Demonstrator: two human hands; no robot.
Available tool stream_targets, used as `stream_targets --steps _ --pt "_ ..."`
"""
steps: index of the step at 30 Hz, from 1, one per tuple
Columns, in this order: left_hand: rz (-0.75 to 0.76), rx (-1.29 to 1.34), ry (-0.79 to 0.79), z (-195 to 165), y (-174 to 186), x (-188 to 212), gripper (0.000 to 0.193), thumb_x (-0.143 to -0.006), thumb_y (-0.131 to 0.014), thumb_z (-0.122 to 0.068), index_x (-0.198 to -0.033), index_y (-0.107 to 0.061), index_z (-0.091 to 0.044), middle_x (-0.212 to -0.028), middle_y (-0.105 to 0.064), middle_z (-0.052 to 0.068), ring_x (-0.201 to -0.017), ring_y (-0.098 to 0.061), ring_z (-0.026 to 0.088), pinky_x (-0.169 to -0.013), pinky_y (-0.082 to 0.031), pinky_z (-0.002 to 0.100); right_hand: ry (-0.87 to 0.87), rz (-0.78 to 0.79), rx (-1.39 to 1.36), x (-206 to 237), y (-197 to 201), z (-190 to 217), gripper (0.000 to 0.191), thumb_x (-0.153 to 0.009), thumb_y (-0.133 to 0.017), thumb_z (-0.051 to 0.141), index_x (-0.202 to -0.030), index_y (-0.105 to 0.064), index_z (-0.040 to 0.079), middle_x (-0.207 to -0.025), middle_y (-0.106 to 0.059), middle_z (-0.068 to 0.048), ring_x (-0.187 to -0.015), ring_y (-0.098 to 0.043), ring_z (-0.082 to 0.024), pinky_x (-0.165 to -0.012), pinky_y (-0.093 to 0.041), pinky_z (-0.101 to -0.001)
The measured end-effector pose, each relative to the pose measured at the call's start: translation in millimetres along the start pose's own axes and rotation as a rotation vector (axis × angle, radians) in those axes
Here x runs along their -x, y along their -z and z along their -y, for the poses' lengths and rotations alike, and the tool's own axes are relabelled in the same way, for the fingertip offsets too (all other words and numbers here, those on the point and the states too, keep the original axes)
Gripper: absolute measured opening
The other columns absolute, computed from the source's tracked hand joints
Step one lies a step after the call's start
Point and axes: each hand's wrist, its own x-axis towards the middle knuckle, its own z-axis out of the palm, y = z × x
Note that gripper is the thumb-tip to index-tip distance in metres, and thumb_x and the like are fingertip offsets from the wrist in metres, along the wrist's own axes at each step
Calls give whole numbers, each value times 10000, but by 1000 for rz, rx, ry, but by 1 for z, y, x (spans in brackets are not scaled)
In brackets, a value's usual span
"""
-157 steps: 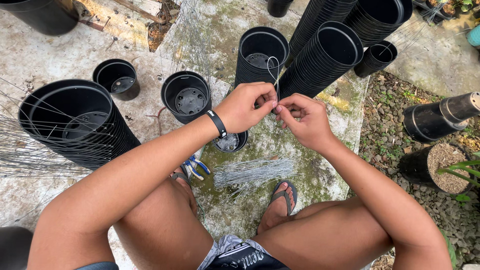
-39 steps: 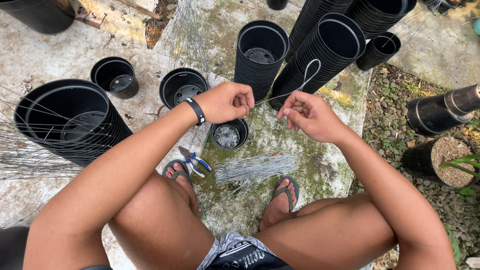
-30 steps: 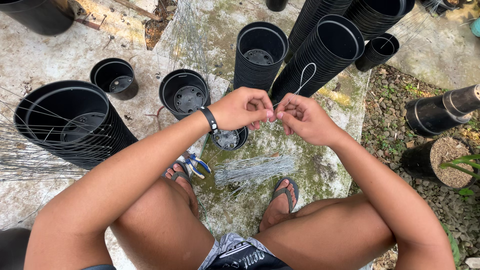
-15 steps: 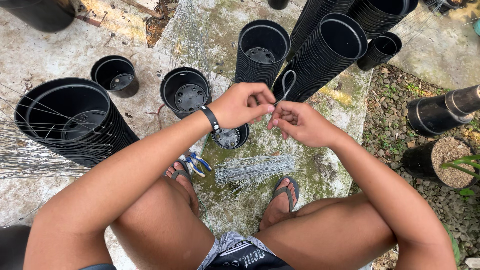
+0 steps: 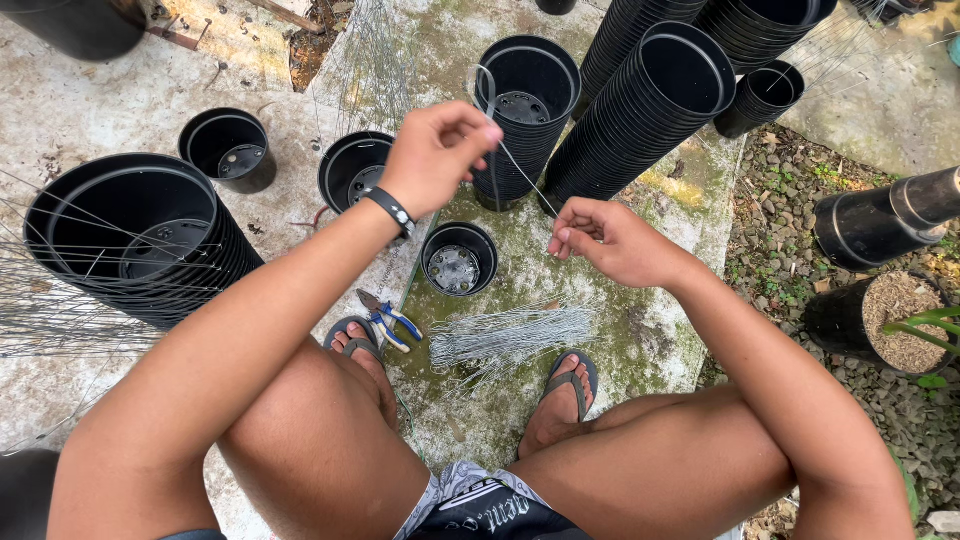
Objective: The person sits on the ground and bends metal wire into loops, then threads them through the drainage holes of black plastic nursery pots. They use pliers to cut and shape the wire, repeating the process for multiple pots.
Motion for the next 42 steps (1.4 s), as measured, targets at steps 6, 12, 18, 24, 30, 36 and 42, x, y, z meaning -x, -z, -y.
stream_targets --steps 6,12,18,24,30,36,42 --pt "-166 47 45 17 26 -5 157 -1017 -725 -193 -1001 -692 -41 -808 -706 8 -683 -676 66 -553 -544 229 -36 71 -4 11 13 -12 157 -1030 -530 96 -1065 -643 -7 -973 -736 -87 -920 -711 -158 -847 -589 -320" --pt "-223 48 46 23 37 -8 143 -1006 -712 -181 -1016 -680 -42 -849 -720 8 -688 -692 73 -540 -552 229 -110 197 -120 24 30 -22 240 -1034 -520 84 -1164 -694 -18 -971 -749 -101 -883 -709 -168 -837 -605 -333" --pt "-258 73 61 26 50 -6 146 -1012 -709 -181 -1021 -675 -39 -872 -722 17 -689 -693 82 -537 -545 232 -20 18 -330 35 41 -36 272 -1001 -518 35 -1266 -577 31 -1028 -731 -145 -812 -678 -193 -775 -589 -364" --pt "-286 70 117 28 57 -3 142 -1007 -702 -180 -1018 -675 -41 -883 -738 20 -689 -693 81 -542 -541 229 209 -43 -686 46 49 -52 170 -1069 -475 41 -1140 -620 -13 -1176 -722 -220 -897 -694 -236 -860 -581 -396" --pt "-299 86 174 23 57 -2 152 -1007 -694 -194 -1017 -682 -43 -885 -733 17 -687 -684 80 -547 -553 227 254 -65 -519 54 49 -62 150 -1027 -591 50 -1134 -662 -26 -1171 -729 -196 -899 -683 -203 -838 -574 -379" --pt "-304 81 186 16 56 -2 156 -996 -709 -198 -1026 -687 -46 -876 -732 16 -685 -680 78 -547 -548 228 208 -112 -359 57 50 -59 118 -1026 -637 79 -1052 -684 -26 -1059 -751 -167 -869 -696 -184 -803 -586 -354" --pt "-329 72 159 13 57 -3 148 -996 -708 -196 -1028 -690 -53 -883 -736 10 -682 -681 76 -552 -562 232 162 -100 -226 53 48 -46 125 -1005 -627 62 -1041 -709 -24 -1053 -765 -155 -855 -709 -171 -803 -593 -334"
